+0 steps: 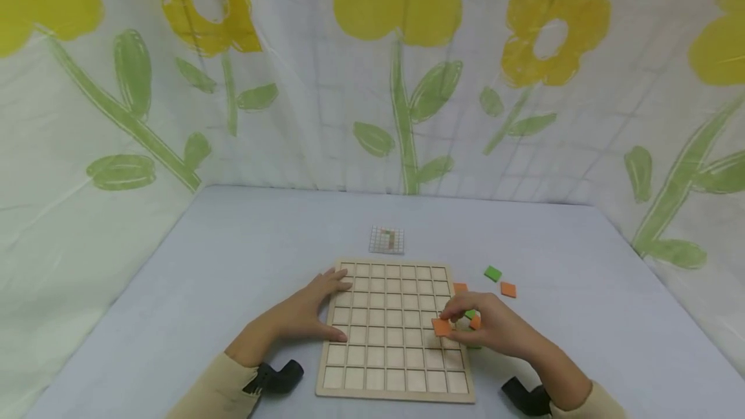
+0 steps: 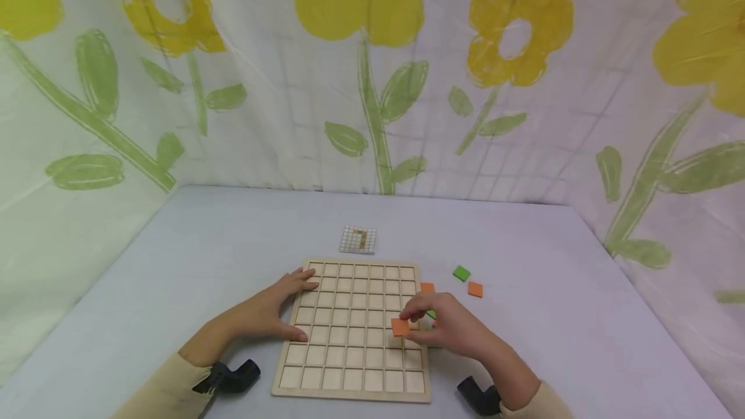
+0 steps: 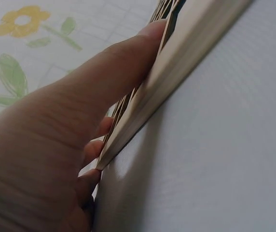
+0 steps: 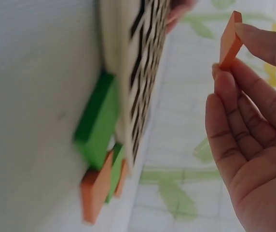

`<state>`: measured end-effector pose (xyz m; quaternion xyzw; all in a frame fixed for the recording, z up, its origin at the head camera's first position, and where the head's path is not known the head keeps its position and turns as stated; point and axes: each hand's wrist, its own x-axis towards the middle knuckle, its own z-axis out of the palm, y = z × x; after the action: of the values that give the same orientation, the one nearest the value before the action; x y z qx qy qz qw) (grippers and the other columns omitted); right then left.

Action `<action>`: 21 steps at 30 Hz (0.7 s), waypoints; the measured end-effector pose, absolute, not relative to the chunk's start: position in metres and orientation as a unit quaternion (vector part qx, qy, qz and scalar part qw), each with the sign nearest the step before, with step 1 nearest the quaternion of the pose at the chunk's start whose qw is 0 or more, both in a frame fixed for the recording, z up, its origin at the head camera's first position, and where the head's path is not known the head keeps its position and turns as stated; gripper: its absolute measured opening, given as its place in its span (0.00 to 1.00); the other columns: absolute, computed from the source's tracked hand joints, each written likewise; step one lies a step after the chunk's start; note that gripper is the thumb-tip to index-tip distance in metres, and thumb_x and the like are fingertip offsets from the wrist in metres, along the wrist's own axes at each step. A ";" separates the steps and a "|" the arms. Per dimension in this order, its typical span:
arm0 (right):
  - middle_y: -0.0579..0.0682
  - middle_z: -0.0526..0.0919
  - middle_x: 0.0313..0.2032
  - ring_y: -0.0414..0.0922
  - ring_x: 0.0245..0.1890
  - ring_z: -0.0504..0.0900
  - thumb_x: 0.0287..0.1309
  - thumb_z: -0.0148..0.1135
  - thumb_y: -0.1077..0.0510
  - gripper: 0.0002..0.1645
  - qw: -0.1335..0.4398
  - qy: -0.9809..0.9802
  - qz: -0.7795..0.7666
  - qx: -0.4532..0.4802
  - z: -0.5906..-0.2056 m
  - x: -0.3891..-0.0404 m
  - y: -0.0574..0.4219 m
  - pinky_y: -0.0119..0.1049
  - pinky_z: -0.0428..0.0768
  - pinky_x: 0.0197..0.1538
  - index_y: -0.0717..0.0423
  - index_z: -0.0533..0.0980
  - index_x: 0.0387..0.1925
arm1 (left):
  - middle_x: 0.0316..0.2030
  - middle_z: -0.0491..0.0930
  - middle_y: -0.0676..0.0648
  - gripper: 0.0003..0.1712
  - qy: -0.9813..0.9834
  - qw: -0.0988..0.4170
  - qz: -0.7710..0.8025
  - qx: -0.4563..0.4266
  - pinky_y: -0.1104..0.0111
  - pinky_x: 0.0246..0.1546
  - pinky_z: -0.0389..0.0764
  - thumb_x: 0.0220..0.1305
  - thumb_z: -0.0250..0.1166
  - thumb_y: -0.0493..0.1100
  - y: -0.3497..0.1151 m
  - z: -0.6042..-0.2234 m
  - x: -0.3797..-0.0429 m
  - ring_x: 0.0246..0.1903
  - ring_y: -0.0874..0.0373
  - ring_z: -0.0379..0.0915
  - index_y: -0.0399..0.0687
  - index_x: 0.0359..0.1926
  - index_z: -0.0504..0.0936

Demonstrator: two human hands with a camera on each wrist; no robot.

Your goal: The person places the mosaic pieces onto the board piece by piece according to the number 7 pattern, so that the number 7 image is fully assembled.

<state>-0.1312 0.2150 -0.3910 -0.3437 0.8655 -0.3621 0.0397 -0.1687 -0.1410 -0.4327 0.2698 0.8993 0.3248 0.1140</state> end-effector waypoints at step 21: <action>0.44 0.84 0.39 0.42 0.39 0.81 0.52 0.67 0.57 0.10 0.060 0.844 -0.374 -0.379 -0.372 -0.170 0.148 0.44 0.83 0.43 0.49 0.81 0.39 | 0.73 0.49 0.49 0.55 0.900 0.114 0.315 0.277 0.47 0.71 0.44 0.37 0.73 0.65 -0.141 -0.433 -0.170 0.73 0.46 0.35 0.51 0.66 0.64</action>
<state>-0.1697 0.1481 -0.3722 -0.3787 0.8444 -0.3740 0.0603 -0.1698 -0.1407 -0.4329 0.2769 0.9005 0.3153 0.1143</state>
